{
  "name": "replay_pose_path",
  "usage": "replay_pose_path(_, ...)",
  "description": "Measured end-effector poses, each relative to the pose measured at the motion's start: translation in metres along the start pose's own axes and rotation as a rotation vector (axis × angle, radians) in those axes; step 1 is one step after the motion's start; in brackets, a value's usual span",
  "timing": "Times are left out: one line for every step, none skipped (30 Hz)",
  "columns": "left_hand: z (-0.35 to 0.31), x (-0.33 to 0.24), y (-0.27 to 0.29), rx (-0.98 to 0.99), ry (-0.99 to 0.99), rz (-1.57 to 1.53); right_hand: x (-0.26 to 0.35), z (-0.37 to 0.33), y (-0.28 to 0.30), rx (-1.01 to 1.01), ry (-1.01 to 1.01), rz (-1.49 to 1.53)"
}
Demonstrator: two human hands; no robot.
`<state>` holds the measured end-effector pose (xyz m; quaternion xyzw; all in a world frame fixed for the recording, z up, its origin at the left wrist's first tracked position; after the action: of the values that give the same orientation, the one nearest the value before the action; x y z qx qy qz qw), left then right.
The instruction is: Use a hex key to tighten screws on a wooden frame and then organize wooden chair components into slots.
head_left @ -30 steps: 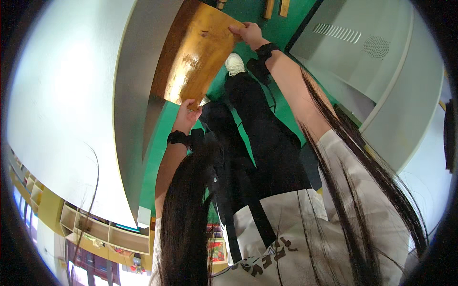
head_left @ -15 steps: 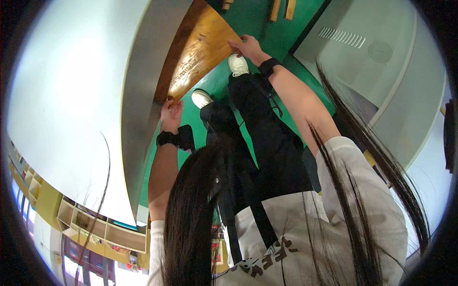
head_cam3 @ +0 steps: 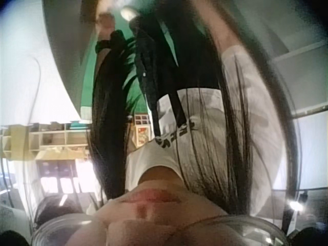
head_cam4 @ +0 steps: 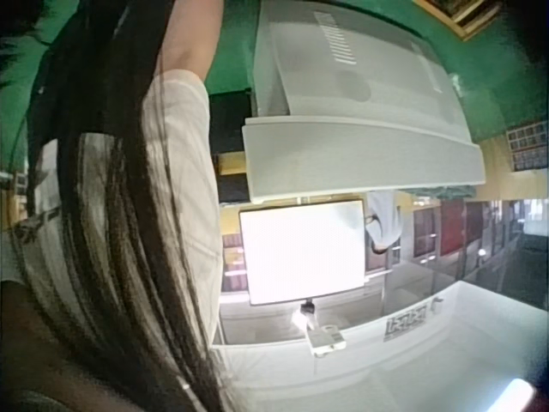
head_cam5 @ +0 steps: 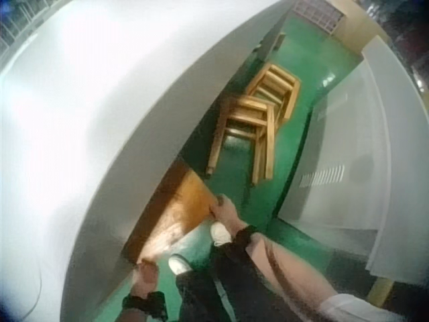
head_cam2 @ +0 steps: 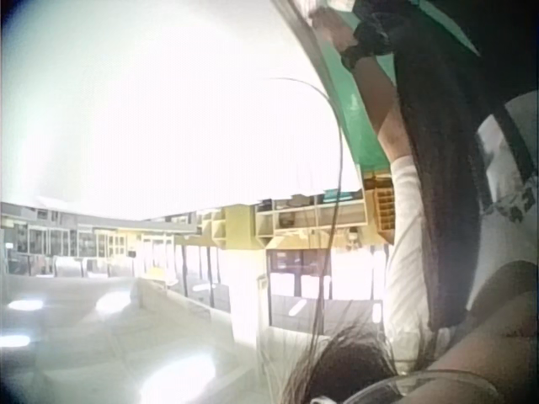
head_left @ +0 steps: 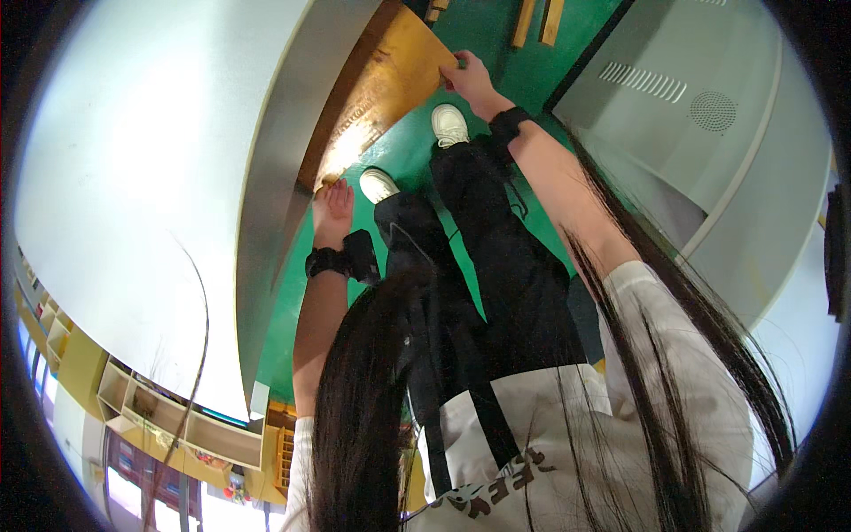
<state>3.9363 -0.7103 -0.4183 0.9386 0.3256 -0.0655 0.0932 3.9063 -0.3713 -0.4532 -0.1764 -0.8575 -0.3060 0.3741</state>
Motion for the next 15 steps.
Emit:
replay_pose_path(-0.002,0.002,-0.004,0.004,0.007,0.002,0.006,0.007,0.0,-0.049,0.073,-0.03)
replay_pose_path(-0.006,0.001,-0.006,0.045,-0.047,0.04,0.012,0.009,-0.004,-0.048,0.071,-0.034)
replay_pose_path(-0.01,-0.003,-0.004,0.079,-0.109,0.071,0.025,0.009,-0.012,-0.042,0.05,-0.03)
replay_pose_path(-0.011,-0.007,0.001,0.069,-0.115,0.063,0.038,0.007,-0.021,-0.036,0.03,-0.028)
replay_pose_path(-0.012,-0.009,-0.003,0.121,-0.13,0.01,0.043,0.01,-0.023,-0.039,0.033,-0.031)
replay_pose_path(-0.011,-0.011,-0.009,0.176,-0.142,-0.04,0.051,0.018,-0.025,-0.049,0.13,-0.074)
replay_pose_path(-0.008,-0.015,-0.011,0.182,-0.135,-0.041,0.06,0.025,-0.027,-0.059,0.227,-0.118)
replay_pose_path(-0.005,-0.018,-0.013,0.176,-0.018,-0.245,0.065,0.03,-0.03,-0.06,0.231,-0.122)
replay_pose_path(-0.003,-0.018,-0.017,0.168,0.102,-0.448,0.072,0.034,-0.035,-0.024,0.269,-0.074)
replay_pose_path(-0.001,-0.022,-0.023,0.199,0.049,-0.506,0.078,0.038,-0.039,0.012,0.306,-0.025)
replay_pose_path(0.014,-0.027,-0.022,0.197,0.046,-0.51,0.082,0.039,-0.044,0.017,0.307,-0.024)
replay_pose_path(0.002,-0.041,-0.049,0.821,0.071,-0.406,0.087,0.037,-0.05,0.02,0.302,-0.064)
replay_pose_path(-0.007,-0.045,-0.048,1.13,0.091,-0.349,0.092,0.036,-0.055,0.022,0.297,-0.103)
replay_pose_path(-0.023,-0.044,-0.047,1.433,0.089,-0.266,0.091,0.032,-0.055,0.028,0.296,-0.108)
replay_pose_path(-0.014,-0.047,-0.049,0.944,0.033,-0.448,0.093,0.027,-0.047,-0.044,0.346,-0.162)
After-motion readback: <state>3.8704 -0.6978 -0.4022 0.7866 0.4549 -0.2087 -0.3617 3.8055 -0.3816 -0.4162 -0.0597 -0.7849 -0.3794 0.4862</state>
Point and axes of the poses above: each hand's wrist, its own z-axis towards the middle knuckle, its own y-axis out of the back of the hand, x = y × z, the point moved 6 cm from there along z, towards the middle knuckle, and after that the axes turned 12 degrees about -x, right-handed, at the moved point
